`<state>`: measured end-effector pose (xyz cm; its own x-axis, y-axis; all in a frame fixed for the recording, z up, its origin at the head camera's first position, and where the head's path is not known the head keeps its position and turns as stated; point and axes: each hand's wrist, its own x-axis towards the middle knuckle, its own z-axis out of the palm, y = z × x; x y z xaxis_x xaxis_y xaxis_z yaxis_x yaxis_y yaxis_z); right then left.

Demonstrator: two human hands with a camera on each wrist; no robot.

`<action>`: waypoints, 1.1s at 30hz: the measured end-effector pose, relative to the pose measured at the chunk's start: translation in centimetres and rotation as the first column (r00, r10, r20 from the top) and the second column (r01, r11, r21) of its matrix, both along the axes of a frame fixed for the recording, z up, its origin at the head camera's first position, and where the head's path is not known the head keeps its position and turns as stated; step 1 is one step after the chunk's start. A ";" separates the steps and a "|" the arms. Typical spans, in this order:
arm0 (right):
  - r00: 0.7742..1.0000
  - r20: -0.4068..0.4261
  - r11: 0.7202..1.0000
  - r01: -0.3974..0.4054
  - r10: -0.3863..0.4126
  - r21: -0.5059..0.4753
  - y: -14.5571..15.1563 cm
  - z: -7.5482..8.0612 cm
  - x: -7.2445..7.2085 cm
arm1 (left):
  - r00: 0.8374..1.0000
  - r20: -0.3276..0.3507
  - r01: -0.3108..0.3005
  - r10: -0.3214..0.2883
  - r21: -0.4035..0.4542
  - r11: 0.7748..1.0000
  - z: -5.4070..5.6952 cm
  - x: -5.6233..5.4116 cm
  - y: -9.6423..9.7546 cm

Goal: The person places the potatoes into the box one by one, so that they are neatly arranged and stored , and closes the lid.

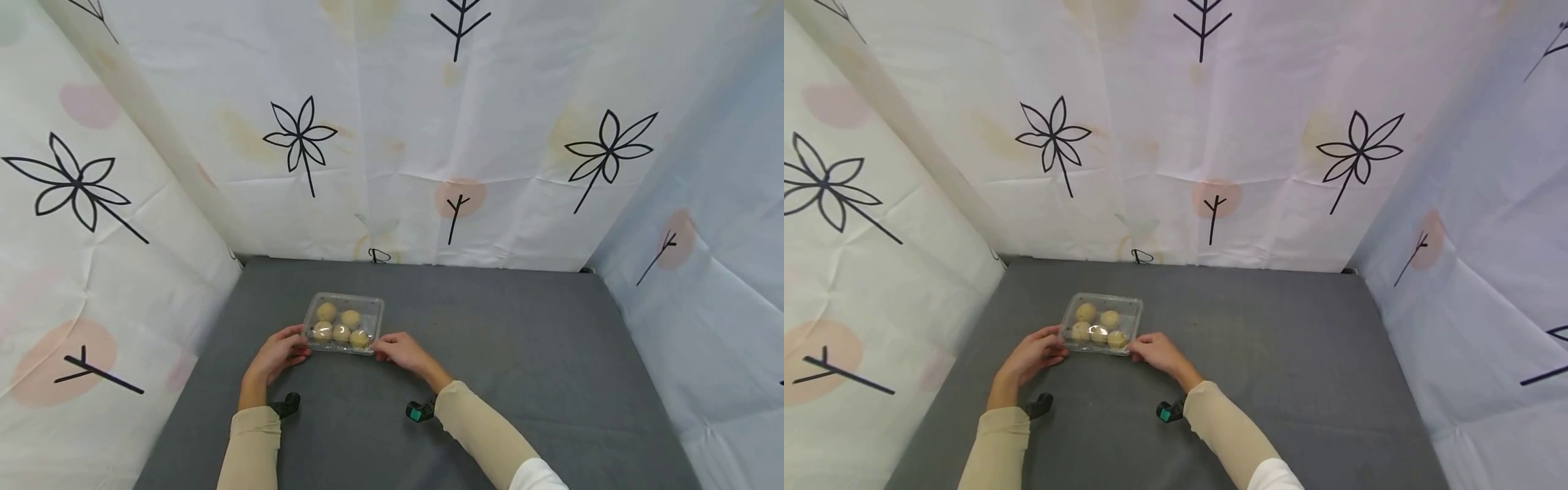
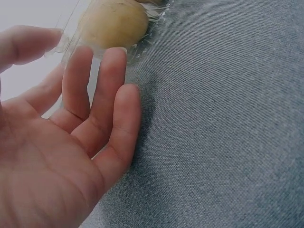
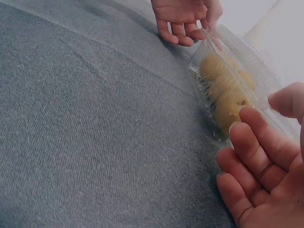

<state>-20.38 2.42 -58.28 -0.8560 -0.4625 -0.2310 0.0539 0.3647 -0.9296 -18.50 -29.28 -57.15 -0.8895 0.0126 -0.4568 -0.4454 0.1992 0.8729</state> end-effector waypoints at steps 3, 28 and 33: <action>1.000 0.004 1.000 0.022 -0.022 0.009 0.0 -0.2 0.1 | 1.000 0.003 0.015 -0.015 0.005 1.000 0.0 -0.1 0.0; 0.998 -0.063 0.998 0.013 -0.009 0.065 -0.6 0.0 0.2 | 0.999 0.049 0.004 -0.011 0.146 0.989 -0.1 -0.7 -0.8; 0.998 -0.064 0.998 0.019 -0.015 0.054 -0.6 0.1 0.4 | 0.998 0.054 0.017 -0.023 0.113 0.993 -0.1 -0.7 -0.7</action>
<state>-19.94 1.79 -58.22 -0.8775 -0.4359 -0.2000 0.0017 0.4142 -0.9102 -19.18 -30.01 -57.25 -0.8622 0.0837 -0.4996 -0.4903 0.1106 0.8645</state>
